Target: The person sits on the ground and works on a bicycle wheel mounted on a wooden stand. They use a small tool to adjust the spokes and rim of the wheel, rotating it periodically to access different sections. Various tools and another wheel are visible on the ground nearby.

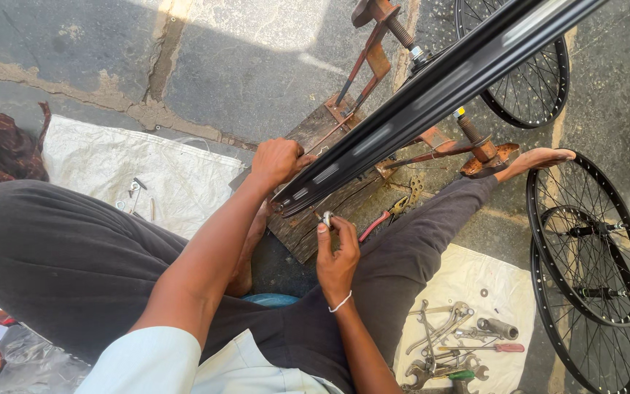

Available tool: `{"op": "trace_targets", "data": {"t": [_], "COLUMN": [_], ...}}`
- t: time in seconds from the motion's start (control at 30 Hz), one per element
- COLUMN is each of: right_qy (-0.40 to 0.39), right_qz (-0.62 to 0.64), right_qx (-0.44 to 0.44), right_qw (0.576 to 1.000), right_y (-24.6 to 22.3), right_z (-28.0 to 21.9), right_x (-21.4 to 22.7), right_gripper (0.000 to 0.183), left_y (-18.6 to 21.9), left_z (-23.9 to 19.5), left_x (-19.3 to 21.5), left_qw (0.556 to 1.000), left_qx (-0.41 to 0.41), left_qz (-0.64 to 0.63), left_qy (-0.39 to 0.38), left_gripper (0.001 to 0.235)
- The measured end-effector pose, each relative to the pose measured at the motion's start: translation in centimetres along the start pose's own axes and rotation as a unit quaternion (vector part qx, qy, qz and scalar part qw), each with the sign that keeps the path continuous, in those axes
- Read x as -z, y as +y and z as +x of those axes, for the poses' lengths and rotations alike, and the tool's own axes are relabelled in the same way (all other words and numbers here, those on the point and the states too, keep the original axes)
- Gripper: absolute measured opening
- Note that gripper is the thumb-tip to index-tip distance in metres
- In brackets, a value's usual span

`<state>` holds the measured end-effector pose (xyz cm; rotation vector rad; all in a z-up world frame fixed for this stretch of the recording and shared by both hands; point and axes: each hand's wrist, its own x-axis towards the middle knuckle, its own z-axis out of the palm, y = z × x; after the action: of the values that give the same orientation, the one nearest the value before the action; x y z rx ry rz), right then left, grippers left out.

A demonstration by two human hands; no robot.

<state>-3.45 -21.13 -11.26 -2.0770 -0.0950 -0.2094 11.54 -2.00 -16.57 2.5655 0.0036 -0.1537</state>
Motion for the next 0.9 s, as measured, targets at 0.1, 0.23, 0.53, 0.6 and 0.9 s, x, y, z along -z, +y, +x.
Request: {"op": "trace_targets", "data": {"t": [0.1,0.23,0.53,0.6,0.9], "right_qy": [-0.016,-0.051,-0.006,0.014,0.019], "right_qz": [0.009,0.034,-0.08,-0.077,-0.083], "right_qx": [0.054,0.1,0.253,0.28,0.298], "right_qw": [0.998,0.993,0.964,0.957,0.951], "right_y": [-1.6,-3.8,-5.2,-5.2,-3.7], "right_z": [0.5,1.4,3.1,3.1,3.1], "right_x": [-0.7,-1.3,-3.1,-3.4,-3.7], "right_gripper": [0.026,0.027,0.035,0.034,0.031], "left_y": [0.3,0.7,0.6,0.7,0.6], "left_z": [-0.2,-0.2,-0.5,-0.4,-0.3], "left_x": [0.5,1.0,1.1,1.1,1.0], "left_qw": [1.0,0.999,1.0,1.0,1.0], "left_qx": [0.014,0.028,0.008,0.012,0.014], "left_qz": [-0.006,-0.013,-0.014,-0.013,-0.017], "left_qy": [-0.012,-0.041,-0.004,-0.012,-0.013], "left_gripper": [0.055,0.05,0.052,0.053,0.05]}}
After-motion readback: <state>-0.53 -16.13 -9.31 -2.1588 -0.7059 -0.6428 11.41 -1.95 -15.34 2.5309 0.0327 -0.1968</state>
